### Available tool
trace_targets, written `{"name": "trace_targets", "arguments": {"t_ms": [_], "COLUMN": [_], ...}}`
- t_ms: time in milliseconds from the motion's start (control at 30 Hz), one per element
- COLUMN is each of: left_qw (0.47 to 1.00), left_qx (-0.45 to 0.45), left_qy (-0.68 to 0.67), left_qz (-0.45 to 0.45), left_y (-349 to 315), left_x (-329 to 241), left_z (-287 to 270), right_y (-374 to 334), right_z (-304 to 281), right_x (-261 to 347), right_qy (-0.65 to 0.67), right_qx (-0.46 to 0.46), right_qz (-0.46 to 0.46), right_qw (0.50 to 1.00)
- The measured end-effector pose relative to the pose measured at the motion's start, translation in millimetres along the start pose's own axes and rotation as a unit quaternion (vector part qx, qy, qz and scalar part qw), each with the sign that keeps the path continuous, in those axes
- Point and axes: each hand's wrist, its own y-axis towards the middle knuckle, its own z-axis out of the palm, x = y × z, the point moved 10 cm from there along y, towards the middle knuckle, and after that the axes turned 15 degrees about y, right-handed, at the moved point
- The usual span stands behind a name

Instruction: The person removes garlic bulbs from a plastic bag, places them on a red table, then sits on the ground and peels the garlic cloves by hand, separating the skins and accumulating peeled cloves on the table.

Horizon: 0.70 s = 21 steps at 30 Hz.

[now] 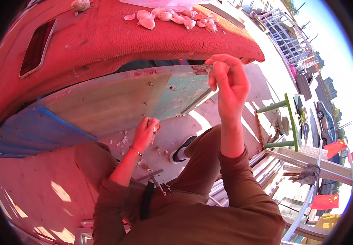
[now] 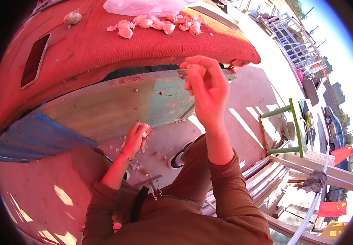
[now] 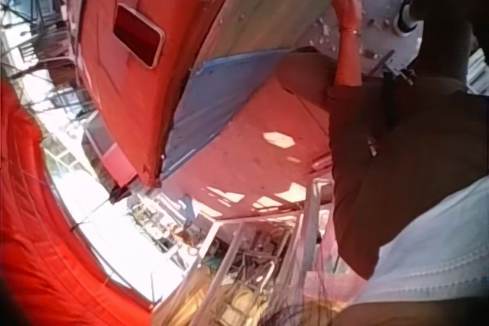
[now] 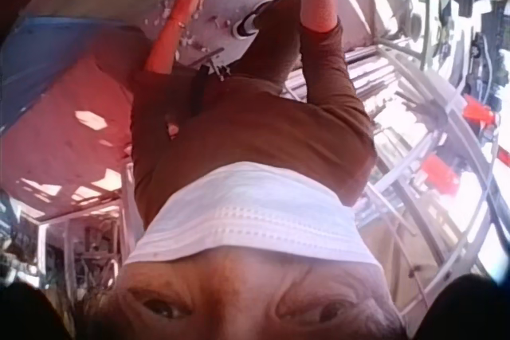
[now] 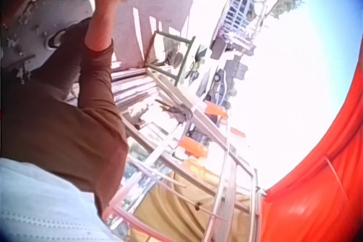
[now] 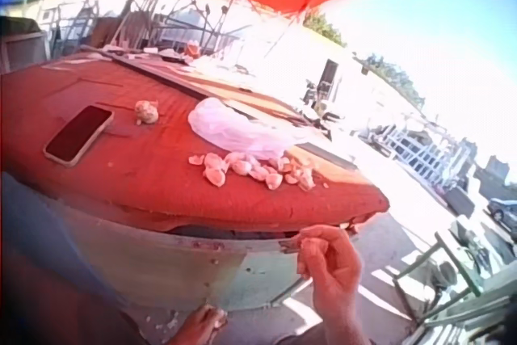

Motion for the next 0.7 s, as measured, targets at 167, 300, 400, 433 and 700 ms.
{"name": "trace_targets", "arguments": {"t_ms": [167,300,400,433,700], "left_qw": [1.000,1.000,1.000,1.000,0.998], "left_qx": [0.015,0.006,0.001,0.006,0.020], "left_qy": [0.012,0.020,0.005,-0.010,-0.057], "left_qz": [-0.003,-0.009,0.009,0.007,-0.030], "left_y": [3,2,2,3,-6], "left_x": [2,1,-2,-4,-20], "left_z": [8,3,-2,-2,5], "right_y": [129,147,138,134,-30], "right_z": [-61,-66,-66,-73,-20], "right_x": [0,-25,-26,-29,-24], "right_qy": [-0.342,-0.252,-0.210,-0.191,-0.161], "right_qx": [-0.023,-0.006,0.001,-0.014,-0.001], "right_qz": [-0.072,0.056,0.048,0.048,0.075], "right_qw": [0.937,0.966,0.977,0.980,0.984]}}
